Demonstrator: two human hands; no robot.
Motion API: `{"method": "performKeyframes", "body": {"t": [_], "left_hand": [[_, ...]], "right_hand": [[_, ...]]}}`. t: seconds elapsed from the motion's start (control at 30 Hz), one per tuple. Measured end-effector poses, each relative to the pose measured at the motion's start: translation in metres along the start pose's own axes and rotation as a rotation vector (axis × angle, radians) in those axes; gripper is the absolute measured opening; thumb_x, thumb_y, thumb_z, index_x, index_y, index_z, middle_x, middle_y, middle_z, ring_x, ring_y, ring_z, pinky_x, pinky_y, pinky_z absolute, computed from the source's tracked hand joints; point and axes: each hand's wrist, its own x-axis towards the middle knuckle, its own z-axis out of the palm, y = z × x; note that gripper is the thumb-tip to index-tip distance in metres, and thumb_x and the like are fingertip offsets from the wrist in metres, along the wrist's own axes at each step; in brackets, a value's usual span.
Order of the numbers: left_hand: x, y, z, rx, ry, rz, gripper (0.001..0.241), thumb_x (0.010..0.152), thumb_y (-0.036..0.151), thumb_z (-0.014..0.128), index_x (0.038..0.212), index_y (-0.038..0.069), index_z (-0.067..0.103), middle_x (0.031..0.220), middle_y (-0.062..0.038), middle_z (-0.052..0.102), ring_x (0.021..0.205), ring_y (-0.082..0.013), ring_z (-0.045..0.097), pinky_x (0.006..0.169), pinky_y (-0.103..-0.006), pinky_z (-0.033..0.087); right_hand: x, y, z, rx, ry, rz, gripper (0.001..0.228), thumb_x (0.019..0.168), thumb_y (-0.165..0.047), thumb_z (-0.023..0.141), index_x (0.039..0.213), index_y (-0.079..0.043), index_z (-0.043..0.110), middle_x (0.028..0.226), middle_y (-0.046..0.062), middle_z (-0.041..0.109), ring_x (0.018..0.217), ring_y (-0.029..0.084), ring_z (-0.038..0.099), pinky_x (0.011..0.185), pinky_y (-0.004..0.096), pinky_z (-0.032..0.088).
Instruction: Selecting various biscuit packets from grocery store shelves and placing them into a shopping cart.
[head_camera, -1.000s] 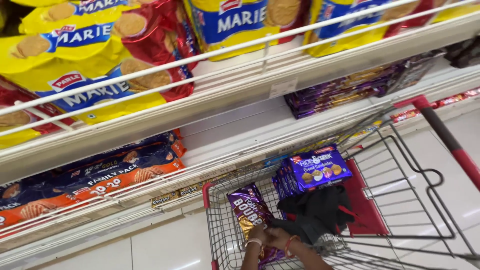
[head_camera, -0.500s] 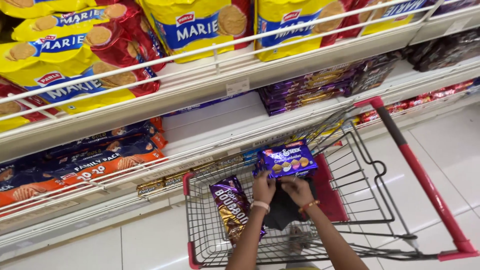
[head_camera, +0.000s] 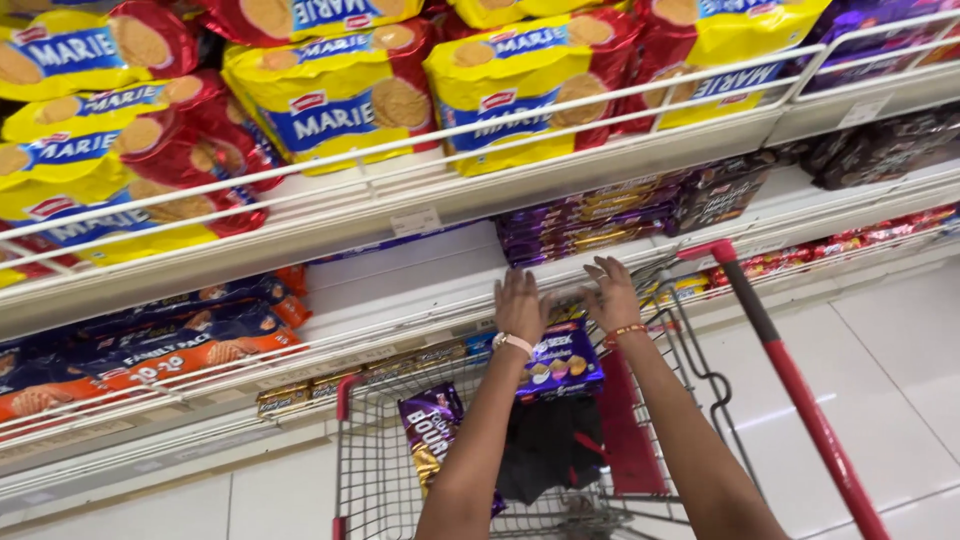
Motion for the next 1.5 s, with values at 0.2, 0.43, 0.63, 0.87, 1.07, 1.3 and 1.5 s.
{"method": "performKeyframes", "body": {"t": [0.2,0.43,0.63,0.87,1.07,1.3,1.5], "left_hand": [[0.016,-0.003,0.033,0.215,-0.221,-0.19,0.035,0.102,0.038,0.057,0.101,0.007,0.074,0.103,-0.01,0.075,0.105,-0.0276,0.065,0.095,-0.045,0.045],[0.013,0.0,0.047,0.331,-0.04,-0.171,0.025,0.094,0.031,0.064,0.087,0.009,0.075,0.087,-0.007,0.074,0.09,-0.0246,0.066,0.084,-0.0408,0.046],[0.011,0.004,0.038,0.309,0.0,-0.175,0.021,0.091,0.028,0.068,0.085,0.009,0.075,0.085,-0.007,0.074,0.087,-0.0249,0.067,0.083,-0.0411,0.046],[0.01,0.002,0.04,0.315,-0.003,-0.185,0.022,0.092,0.028,0.068,0.085,0.008,0.075,0.086,-0.008,0.075,0.086,-0.0248,0.067,0.084,-0.0398,0.047],[0.009,0.002,0.036,0.256,0.007,-0.145,0.025,0.095,0.03,0.068,0.087,0.007,0.075,0.087,-0.008,0.075,0.086,-0.0249,0.067,0.083,-0.0402,0.046],[-0.023,0.004,0.041,0.27,0.082,-0.058,0.081,0.089,0.053,0.061,0.149,0.003,0.044,0.158,-0.026,0.034,0.145,-0.0395,0.034,0.117,-0.0539,0.027],[-0.082,-0.025,0.075,0.359,-0.192,-0.083,0.086,0.1,0.06,0.046,0.165,0.011,0.02,0.171,-0.01,0.015,0.158,-0.0278,0.014,0.128,-0.0531,0.013]], "right_hand": [[0.008,0.053,0.011,-0.244,-0.194,-0.048,0.044,0.093,-0.034,0.064,0.136,-0.024,0.063,0.134,0.009,0.057,0.142,0.038,0.037,0.119,0.062,0.021],[0.016,0.081,0.022,-0.147,-0.169,-0.155,0.026,0.102,-0.027,0.055,0.124,-0.026,0.068,0.124,0.008,0.06,0.143,0.036,0.04,0.123,0.059,0.016],[0.012,0.087,0.029,-0.119,-0.125,-0.143,0.02,0.101,-0.025,0.061,0.118,-0.027,0.072,0.116,0.006,0.063,0.13,0.029,0.051,0.121,0.055,0.021],[0.01,0.076,0.015,-0.105,-0.144,-0.164,0.033,0.096,-0.017,0.061,0.126,-0.029,0.068,0.13,0.002,0.061,0.14,0.028,0.046,0.123,0.054,0.018],[0.008,0.068,-0.005,-0.243,-0.233,-0.192,0.062,0.097,-0.028,0.061,0.155,-0.019,0.043,0.164,0.013,0.035,0.154,0.036,0.027,0.125,0.054,0.015],[0.002,0.054,-0.027,-0.564,-0.493,-0.104,0.1,0.081,-0.046,0.073,0.162,-0.015,0.025,0.17,0.018,0.015,0.159,0.035,0.012,0.127,0.05,0.015],[0.0,0.054,-0.039,-0.696,-0.567,-0.147,0.09,0.086,-0.049,0.072,0.16,-0.026,0.026,0.169,0.017,0.015,0.158,0.032,0.011,0.125,0.055,0.014]]}}
